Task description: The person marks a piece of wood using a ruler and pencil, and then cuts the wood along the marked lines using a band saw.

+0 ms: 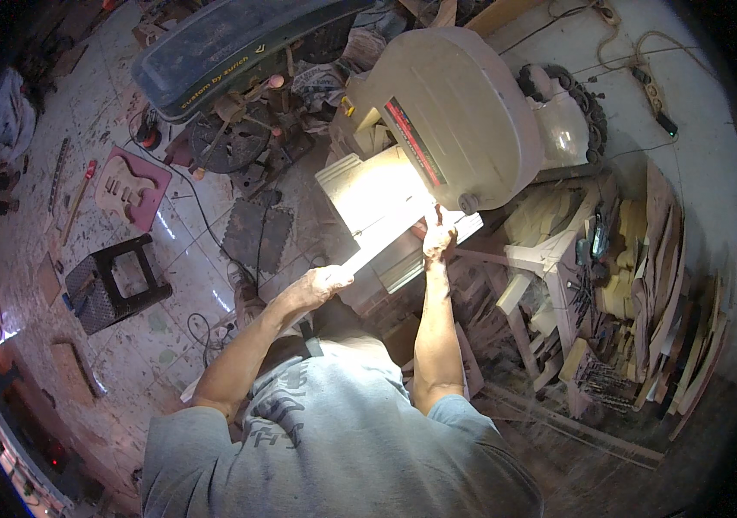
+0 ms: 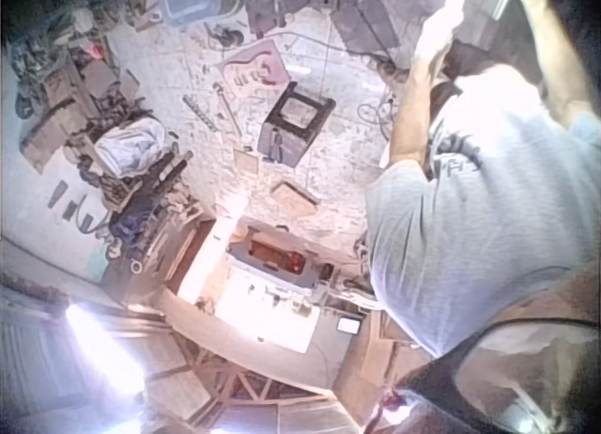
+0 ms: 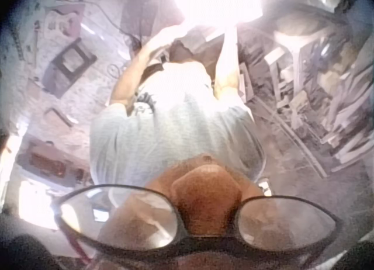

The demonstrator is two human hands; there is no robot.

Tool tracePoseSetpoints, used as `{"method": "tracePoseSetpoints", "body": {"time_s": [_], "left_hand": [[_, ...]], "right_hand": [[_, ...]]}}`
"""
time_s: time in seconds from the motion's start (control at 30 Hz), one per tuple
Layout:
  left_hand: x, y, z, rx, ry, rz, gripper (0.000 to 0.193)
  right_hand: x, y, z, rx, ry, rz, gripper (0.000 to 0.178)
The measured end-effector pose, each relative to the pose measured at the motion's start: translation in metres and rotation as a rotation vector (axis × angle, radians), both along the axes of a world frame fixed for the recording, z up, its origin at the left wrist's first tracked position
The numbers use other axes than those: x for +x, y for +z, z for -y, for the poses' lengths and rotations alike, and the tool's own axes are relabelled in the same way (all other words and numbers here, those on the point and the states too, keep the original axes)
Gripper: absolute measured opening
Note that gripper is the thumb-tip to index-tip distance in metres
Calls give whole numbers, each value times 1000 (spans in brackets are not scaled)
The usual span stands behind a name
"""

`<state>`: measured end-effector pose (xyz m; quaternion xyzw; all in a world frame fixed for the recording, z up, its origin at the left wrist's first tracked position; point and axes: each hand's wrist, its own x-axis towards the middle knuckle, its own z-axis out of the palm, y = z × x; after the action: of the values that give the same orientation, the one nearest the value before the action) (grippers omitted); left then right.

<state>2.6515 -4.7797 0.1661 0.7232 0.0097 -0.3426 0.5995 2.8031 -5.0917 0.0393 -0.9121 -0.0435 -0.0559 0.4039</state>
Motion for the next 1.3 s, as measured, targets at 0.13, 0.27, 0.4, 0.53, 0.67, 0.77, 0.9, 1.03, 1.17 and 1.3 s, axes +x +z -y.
{"method": "tracePoseSetpoints", "body": {"time_s": [0.13,0.27,0.4,0.53,0.67,0.77,0.9,1.03,1.17,1.3], "left_hand": [[-4,-2,-3,24,-18,118,28],[-1,1,2,4,-54,135,24],[0,5,-1,27,-62,157,25],[-9,-36,0,48,-97,483,24],[-11,-47,2,71,-100,649,23],[-1,-4,2,26,-57,247,23],[0,2,0,14,-30,161,24],[-1,-4,0,16,-34,208,24],[-6,-20,-1,42,-42,416,23],[0,-1,-2,65,-59,176,24]], "right_hand": [[2,29,-21,306,-4,-263,48],[6,-17,27,360,123,-205,51],[9,-28,21,289,190,-201,55],[10,-35,22,206,215,-145,59],[11,-43,27,-28,260,-45,63],[12,-47,44,-752,306,-80,64],[15,-36,41,-695,338,-148,65],[18,-19,43,-384,397,-329,65],[18,-6,32,197,244,-512,64],[19,1,24,187,220,-512,64]]}}
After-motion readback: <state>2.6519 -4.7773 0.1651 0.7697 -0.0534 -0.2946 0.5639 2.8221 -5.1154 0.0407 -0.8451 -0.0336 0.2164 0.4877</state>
